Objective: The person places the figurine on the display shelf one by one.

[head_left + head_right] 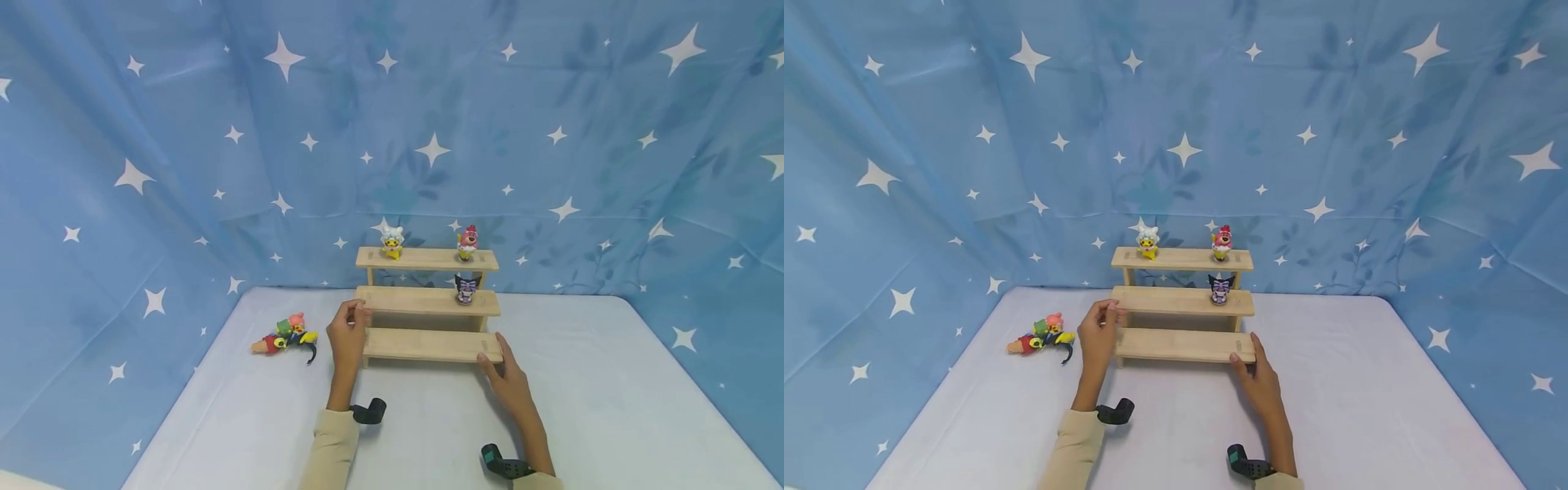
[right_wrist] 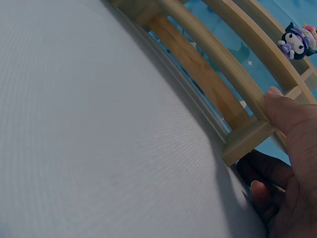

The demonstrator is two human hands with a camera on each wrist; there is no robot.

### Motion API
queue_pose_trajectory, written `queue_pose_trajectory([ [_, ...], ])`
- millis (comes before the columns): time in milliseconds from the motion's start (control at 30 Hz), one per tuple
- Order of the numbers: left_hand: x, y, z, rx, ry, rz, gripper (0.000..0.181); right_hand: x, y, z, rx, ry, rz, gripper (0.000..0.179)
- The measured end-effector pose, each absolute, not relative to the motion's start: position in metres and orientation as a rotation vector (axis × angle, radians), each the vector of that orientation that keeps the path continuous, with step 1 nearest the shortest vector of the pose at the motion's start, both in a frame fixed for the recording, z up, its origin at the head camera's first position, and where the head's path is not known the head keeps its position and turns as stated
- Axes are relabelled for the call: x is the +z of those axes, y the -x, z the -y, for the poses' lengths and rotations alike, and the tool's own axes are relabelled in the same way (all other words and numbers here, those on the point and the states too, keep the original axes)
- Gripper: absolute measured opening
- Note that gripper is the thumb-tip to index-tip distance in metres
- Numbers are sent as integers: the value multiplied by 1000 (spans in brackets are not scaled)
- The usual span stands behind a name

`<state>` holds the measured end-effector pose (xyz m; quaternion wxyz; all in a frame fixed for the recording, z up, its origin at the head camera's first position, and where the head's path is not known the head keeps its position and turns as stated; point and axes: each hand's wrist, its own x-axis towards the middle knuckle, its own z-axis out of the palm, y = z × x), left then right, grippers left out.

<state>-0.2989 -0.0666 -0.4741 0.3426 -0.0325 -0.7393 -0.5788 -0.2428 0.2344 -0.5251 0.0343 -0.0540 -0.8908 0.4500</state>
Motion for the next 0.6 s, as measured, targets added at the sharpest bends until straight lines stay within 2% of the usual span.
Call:
queue_pose_trajectory([
  [400, -483, 286, 113, -1338, -231, 2033, 12, -528, 244, -234, 1399, 152, 2736, 81],
  [600, -477, 278, 141, -1198, -336, 2349, 20, -528, 244, -234, 1376, 157, 2739, 81],
])
